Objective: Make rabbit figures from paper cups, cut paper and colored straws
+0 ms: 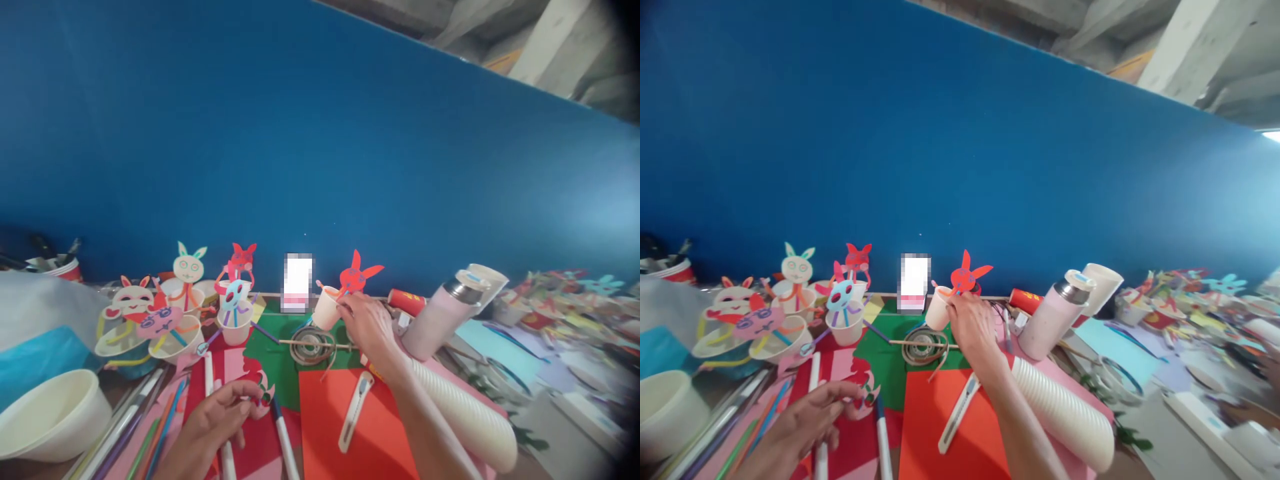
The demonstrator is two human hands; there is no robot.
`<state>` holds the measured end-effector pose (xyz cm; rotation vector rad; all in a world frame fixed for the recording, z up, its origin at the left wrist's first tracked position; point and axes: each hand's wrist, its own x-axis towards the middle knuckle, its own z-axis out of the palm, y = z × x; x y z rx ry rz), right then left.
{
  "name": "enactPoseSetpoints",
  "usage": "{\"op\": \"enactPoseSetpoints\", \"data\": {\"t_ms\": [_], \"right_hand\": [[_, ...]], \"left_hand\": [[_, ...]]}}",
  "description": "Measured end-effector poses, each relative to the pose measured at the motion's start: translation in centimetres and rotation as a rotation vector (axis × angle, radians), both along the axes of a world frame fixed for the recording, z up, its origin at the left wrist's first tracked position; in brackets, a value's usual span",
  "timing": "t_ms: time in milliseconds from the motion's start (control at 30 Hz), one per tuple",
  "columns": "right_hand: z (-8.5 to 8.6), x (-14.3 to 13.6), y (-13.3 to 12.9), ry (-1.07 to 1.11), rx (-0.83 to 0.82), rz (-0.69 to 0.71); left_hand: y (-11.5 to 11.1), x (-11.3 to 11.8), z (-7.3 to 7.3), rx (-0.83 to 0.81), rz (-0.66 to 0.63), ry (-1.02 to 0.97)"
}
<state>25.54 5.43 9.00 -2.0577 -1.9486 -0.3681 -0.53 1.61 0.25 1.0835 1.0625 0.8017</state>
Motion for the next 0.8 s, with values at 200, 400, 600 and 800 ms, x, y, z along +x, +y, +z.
{"op": "enactPoseSetpoints", "data": {"t_ms": [200, 400, 600, 800], "right_hand": [[-1.2, 0.1, 1.1, -0.039, -0.053, -0.086], [-1.7, 0.2, 1.5, -0.072, -0.085, -0.123], [-2.0, 0.4, 1.7, -0.093, -0.106, -0.138], [-2.1, 0.6, 1.8, -0.096, -0.093, -0.127]], "left_hand": [[-0.9, 0.3, 1.3, -0.024, 0.019, -0.038], [-1.2, 0.2, 1.7, -0.056, 0.018, -0.079], [-1.1, 0.2, 1.3, -0.067, 0.012, -0.123], [-0.9, 0.2, 1.1, -0.066, -0.002, -0.121]]}}
